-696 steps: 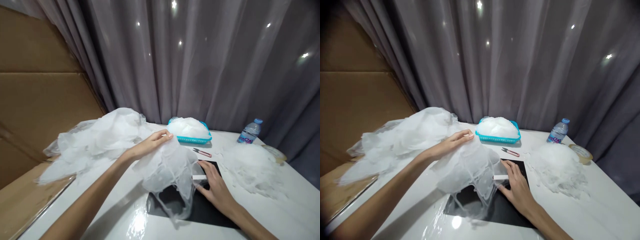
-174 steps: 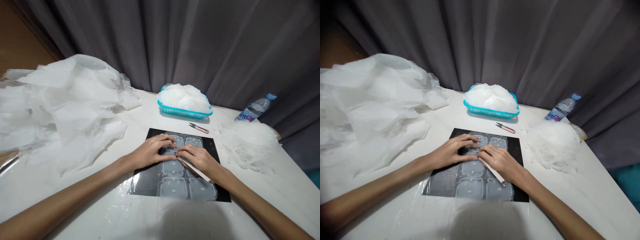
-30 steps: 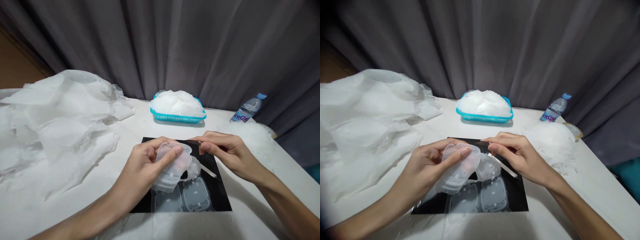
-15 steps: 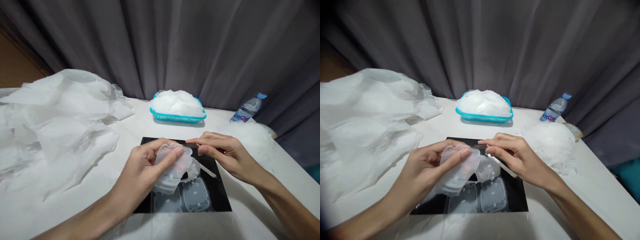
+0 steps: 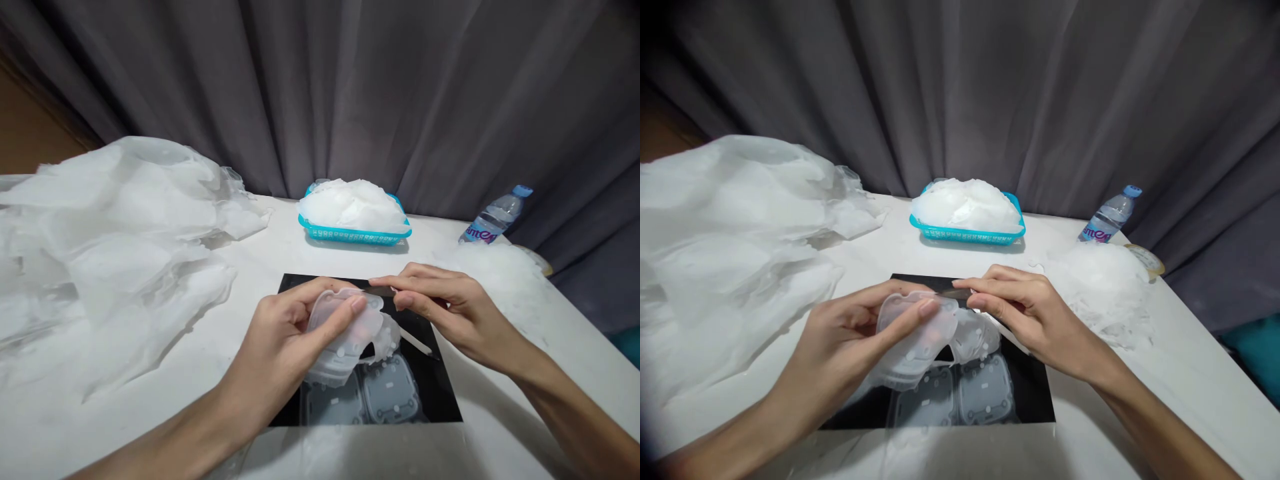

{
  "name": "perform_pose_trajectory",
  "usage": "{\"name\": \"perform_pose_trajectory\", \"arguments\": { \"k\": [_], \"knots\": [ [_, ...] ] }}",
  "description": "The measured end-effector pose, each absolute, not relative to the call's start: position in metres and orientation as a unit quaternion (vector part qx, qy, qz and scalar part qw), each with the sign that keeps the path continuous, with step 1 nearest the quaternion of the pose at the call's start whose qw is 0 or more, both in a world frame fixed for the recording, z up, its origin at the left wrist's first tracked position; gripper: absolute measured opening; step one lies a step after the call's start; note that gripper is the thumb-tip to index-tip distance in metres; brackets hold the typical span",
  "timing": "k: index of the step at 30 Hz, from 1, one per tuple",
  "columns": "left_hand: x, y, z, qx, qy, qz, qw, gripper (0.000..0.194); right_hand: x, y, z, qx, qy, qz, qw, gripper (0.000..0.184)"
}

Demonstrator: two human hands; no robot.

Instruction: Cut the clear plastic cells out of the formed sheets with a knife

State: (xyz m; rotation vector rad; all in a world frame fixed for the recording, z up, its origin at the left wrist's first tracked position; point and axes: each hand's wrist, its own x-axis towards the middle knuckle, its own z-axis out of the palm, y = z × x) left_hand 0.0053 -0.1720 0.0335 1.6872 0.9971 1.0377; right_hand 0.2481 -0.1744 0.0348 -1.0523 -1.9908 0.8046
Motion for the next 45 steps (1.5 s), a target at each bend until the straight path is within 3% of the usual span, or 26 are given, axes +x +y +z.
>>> {"name": "perform_pose_trajectory", "arguments": {
  "k": [31, 45],
  "knots": [
    [0.0048, -0.1726, 0.0347, 0.677, 0.423, 0.407, 0.444, 0.015, 0.2443, -0.1761, 0.0352, -0.410, -0.772, 0.290, 0.390, 0.030],
    [0.0039, -0.1738, 0.0335, 0.678, 0.424, 0.408, 0.440, 0.014, 0.2504, -0.1752, 0.0369, -0.404, -0.779, 0.315, 0.361, 0.030]
  ]
}}
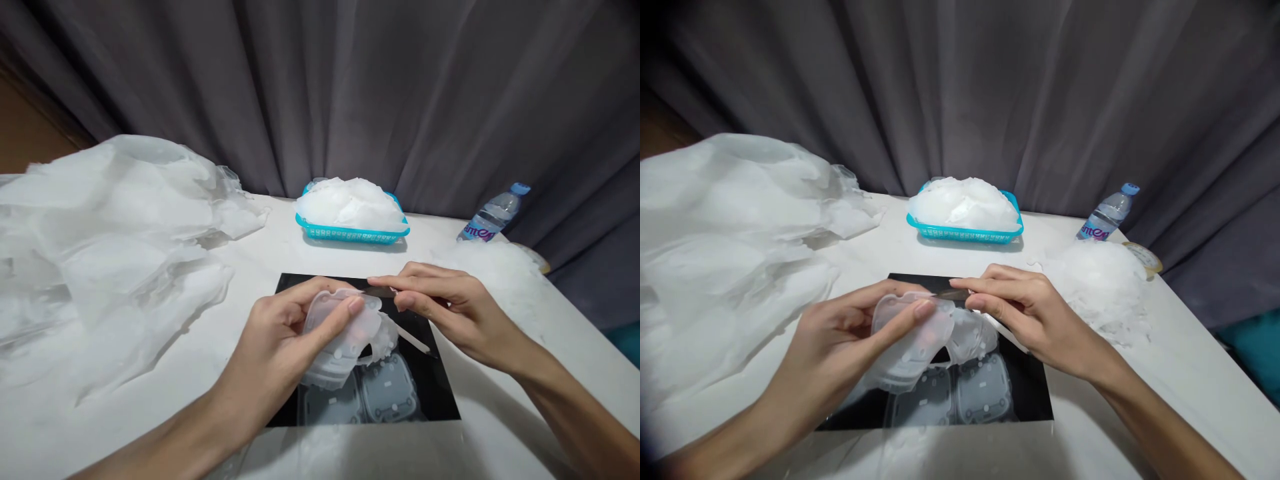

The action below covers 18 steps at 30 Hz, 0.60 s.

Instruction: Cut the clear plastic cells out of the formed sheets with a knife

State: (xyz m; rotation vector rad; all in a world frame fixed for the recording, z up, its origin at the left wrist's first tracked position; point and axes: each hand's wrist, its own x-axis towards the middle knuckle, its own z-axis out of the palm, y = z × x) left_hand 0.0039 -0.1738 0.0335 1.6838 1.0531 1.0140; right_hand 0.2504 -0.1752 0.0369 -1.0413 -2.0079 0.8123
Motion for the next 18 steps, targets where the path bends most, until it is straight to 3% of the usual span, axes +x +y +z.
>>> {"name": "perform_pose_trajectory", "arguments": {
  "k": [18],
  "knots": [
    [0.0048, -0.1735, 0.0297, 0.674, 0.435, 0.413, 0.432, 0.014, 0.2482, -0.1769, 0.0348, -0.405, -0.782, 0.300, 0.366, 0.031]
  ]
}}
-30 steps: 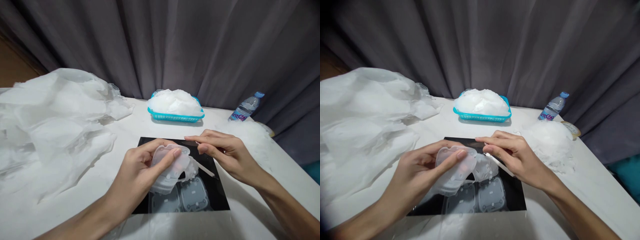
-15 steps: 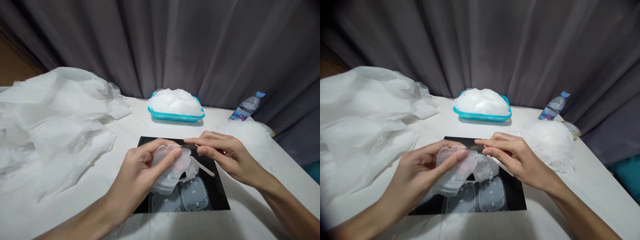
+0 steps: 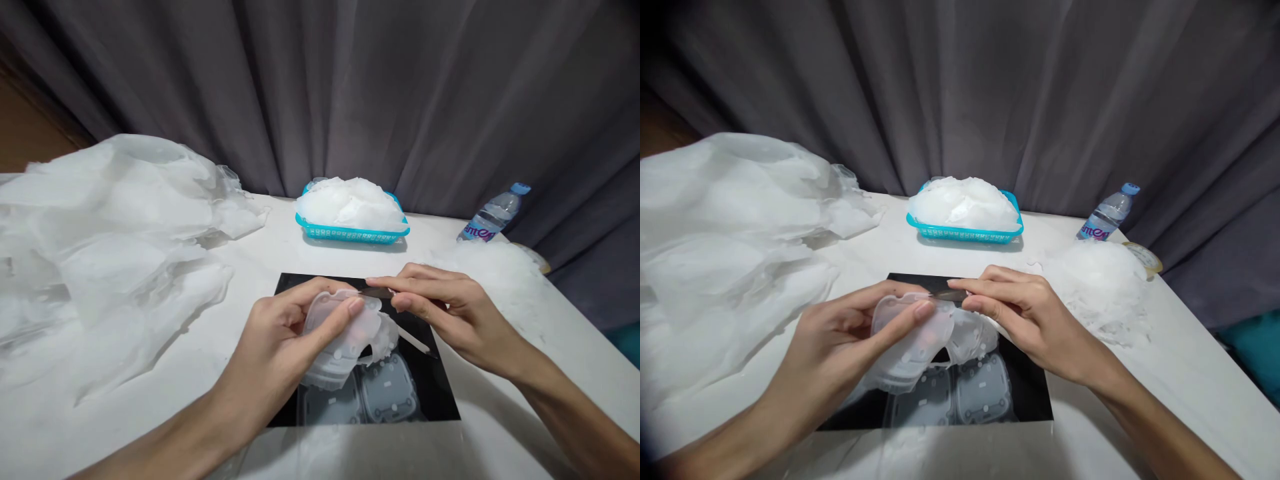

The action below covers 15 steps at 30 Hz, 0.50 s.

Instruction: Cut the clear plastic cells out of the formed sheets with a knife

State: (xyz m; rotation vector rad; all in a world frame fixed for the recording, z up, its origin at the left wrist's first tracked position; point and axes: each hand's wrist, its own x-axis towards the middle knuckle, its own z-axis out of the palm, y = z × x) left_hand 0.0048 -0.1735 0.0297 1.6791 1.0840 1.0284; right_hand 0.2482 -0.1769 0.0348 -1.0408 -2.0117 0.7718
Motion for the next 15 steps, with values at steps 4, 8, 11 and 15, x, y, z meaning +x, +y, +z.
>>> {"name": "perform_pose_trajectory", "arguments": {
  "k": [4, 8, 11, 15],
  "knots": [
    [0.0036, -0.1734, 0.0262, 0.671, 0.450, 0.412, 0.422, 0.017, 0.2487, -0.1768, 0.0342, -0.407, -0.784, 0.298, 0.363, 0.031],
    [0.0045, -0.1733, 0.0270, 0.669, 0.441, 0.414, 0.431, 0.015, 0.2489, -0.1763, 0.0336, -0.406, -0.784, 0.296, 0.365, 0.032],
    [0.0054, -0.1735, 0.0291, 0.673, 0.426, 0.419, 0.436, 0.012, 0.2485, -0.1770, 0.0335, -0.407, -0.783, 0.298, 0.364, 0.032],
    [0.0059, -0.1728, 0.0306, 0.673, 0.425, 0.417, 0.439, 0.010, 0.2471, -0.1784, 0.0338, -0.407, -0.781, 0.296, 0.371, 0.031]
  ]
}}
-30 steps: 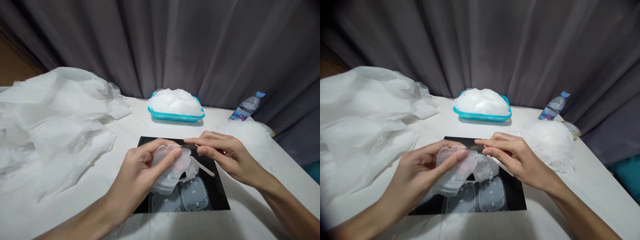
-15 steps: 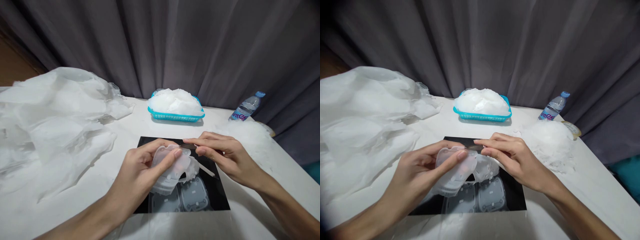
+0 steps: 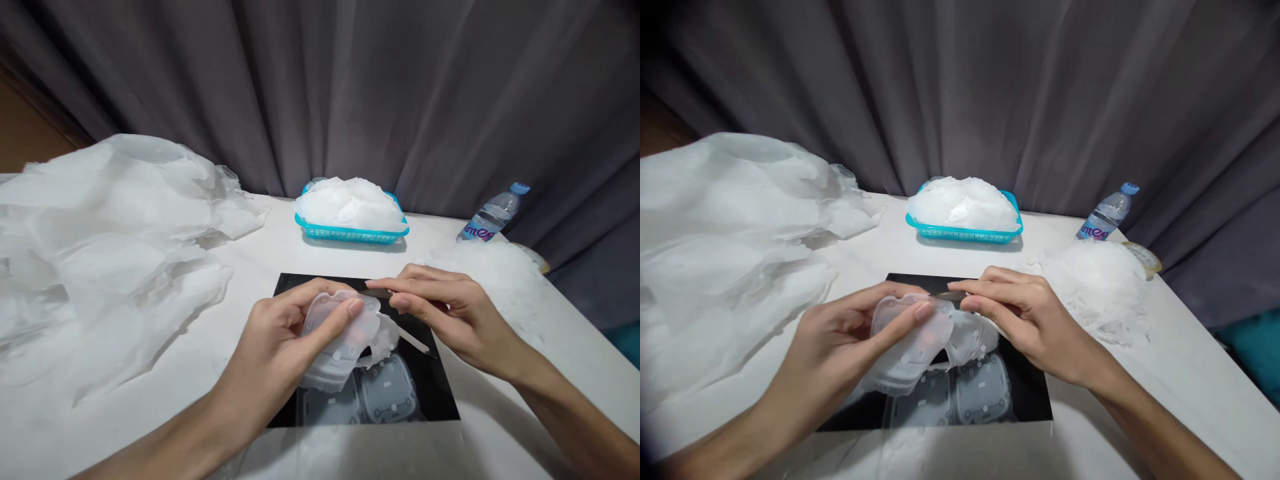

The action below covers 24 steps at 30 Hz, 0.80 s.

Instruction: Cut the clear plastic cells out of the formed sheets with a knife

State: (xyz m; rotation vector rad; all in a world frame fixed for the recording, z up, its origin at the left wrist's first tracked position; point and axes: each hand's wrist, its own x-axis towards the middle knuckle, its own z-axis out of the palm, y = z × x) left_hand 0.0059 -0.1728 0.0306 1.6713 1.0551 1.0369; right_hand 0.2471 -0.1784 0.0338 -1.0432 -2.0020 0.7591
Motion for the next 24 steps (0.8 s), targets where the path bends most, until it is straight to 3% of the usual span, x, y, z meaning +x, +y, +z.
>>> {"name": "perform_pose_trajectory", "arguments": {
  "k": [5, 14, 24],
  "knots": [
    [0.006, -0.172, 0.032, 0.678, 0.420, 0.411, 0.441, 0.010, 0.247, -0.178, 0.038, -0.421, -0.761, 0.284, 0.404, 0.030],
    [0.005, -0.172, 0.031, 0.674, 0.420, 0.411, 0.449, 0.010, 0.252, -0.177, 0.040, -0.411, -0.775, 0.303, 0.372, 0.031],
    [0.009, -0.172, 0.029, 0.680, 0.401, 0.361, 0.497, 0.018, 0.216, -0.179, 0.022, -0.426, -0.620, 0.442, 0.488, 0.011]
  ]
}}
